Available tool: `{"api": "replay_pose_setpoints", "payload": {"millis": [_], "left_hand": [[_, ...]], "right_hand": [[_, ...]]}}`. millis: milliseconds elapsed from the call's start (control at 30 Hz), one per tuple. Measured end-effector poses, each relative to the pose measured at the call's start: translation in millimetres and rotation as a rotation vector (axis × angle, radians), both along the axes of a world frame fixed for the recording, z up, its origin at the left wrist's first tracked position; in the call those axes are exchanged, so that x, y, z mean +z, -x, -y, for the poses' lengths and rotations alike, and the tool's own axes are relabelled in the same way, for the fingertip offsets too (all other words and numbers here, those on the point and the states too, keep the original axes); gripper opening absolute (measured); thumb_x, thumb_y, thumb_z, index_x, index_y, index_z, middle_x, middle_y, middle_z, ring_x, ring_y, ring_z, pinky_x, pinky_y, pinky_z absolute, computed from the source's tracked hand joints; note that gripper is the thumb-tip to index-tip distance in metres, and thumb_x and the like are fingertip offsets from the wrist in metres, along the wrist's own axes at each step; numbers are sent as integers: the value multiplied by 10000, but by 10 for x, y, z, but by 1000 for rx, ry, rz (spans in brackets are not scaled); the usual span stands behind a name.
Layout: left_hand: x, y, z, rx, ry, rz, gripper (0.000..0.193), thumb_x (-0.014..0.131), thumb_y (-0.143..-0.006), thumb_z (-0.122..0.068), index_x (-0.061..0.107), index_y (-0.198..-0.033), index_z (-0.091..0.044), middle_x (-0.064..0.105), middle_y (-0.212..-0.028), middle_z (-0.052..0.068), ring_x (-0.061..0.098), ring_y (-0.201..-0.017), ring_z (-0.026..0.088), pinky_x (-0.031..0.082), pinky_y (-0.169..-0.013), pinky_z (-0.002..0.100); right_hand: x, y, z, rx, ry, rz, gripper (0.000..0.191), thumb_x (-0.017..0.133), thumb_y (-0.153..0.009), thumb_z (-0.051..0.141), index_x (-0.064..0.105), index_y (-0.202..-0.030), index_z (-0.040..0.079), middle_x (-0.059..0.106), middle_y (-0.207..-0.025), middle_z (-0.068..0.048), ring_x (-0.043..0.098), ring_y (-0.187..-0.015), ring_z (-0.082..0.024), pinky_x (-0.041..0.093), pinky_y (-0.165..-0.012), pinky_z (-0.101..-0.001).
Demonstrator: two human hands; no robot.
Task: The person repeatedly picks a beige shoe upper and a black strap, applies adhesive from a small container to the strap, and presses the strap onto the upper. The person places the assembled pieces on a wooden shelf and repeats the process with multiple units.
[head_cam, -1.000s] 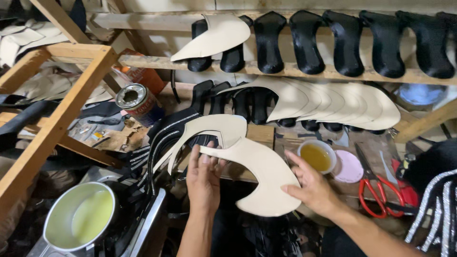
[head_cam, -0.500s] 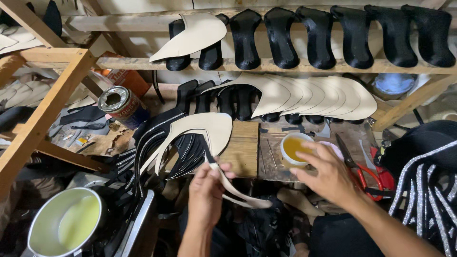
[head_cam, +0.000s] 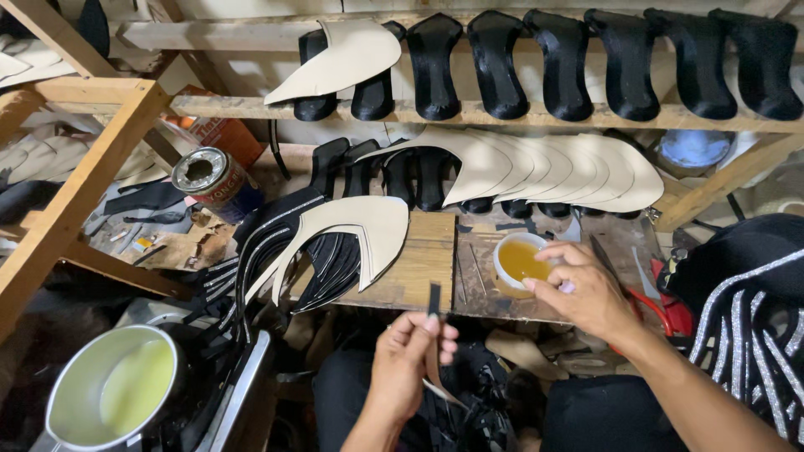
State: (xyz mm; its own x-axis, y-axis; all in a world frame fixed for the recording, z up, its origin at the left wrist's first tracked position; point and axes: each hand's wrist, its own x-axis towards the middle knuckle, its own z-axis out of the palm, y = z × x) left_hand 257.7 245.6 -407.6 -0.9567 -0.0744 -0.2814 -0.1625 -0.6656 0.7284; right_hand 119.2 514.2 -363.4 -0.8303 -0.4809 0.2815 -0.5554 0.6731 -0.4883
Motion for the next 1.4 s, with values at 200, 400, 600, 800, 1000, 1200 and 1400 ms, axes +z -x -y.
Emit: {"api": "replay_pose_setpoints", "payload": {"millis": [200, 400, 600, 800, 1000, 1200, 1400], "left_hand": [[0, -42, -225, -73, -12, 4, 290, 584, -977, -112, 667, -1226, 11, 702, -791, 73, 640, -643, 126, 546, -594, 255], [104, -116, -322, -120, -66, 9, 336, 555, -996, -104, 656, -1288, 29, 685, -780, 44, 615, -620, 107, 517, -579, 238], [230, -165, -349, -148, -122, -4, 395, 541, -991, -84, 633, -1359, 22, 684, -775, 58, 618, -612, 115, 519, -576, 243], [195, -195, -336, -189, -200, 46, 469, 534, -965, -55, 585, -1430, -16, 689, -749, 73, 616, -577, 122, 515, -550, 248], [117, -194, -332, -167, -172, 73, 486, 541, -968, -51, 564, -1450, 1, 696, -747, 83, 634, -591, 139, 522, -552, 261], [-42, -158, -298, -191, -243, 47, 483, 543, -972, -48, 561, -1453, -7, 698, -756, 86, 637, -592, 145, 525, -555, 262], [-176, -126, -225, -222, -305, -40, 454, 557, -997, -53, 551, -1443, 28, 700, -771, 106, 653, -603, 165, 518, -545, 267]], "right_hand": [[153, -464, 195, 145, 195, 161, 203, 748, -819, 174, 778, -997, 82, 560, -1469, -144, 579, -1303, -311, 444, -1105, -429], [118, -804, 531, 346, 178, -286, 546, 787, -763, 137, 660, -1294, 127, 371, -1559, -233, 405, -1444, -407, 364, -1167, -502], [50, -784, 583, 300, 104, -406, 548, 771, -760, 63, 675, -1290, 161, 351, -1567, -228, 366, -1464, -437, 353, -1182, -528], [28, -782, 571, 288, 81, -460, 552, 753, -740, 23, 702, -1263, 192, 398, -1544, -187, 399, -1458, -410, 382, -1185, -510], [98, -780, 521, 231, 102, -447, 547, 752, -738, 1, 694, -1253, 178, 390, -1531, -213, 420, -1429, -416, 385, -1171, -496], [-42, -740, 604, 329, 89, -480, 526, 741, -776, 21, 698, -1278, 173, 397, -1532, -174, 400, -1449, -400, 380, -1190, -505], [-216, -584, 517, 244, 107, -178, 504, 662, -810, -5, 679, -1292, 144, 477, -1548, -197, 473, -1451, -346, 405, -1176, -424]]}}
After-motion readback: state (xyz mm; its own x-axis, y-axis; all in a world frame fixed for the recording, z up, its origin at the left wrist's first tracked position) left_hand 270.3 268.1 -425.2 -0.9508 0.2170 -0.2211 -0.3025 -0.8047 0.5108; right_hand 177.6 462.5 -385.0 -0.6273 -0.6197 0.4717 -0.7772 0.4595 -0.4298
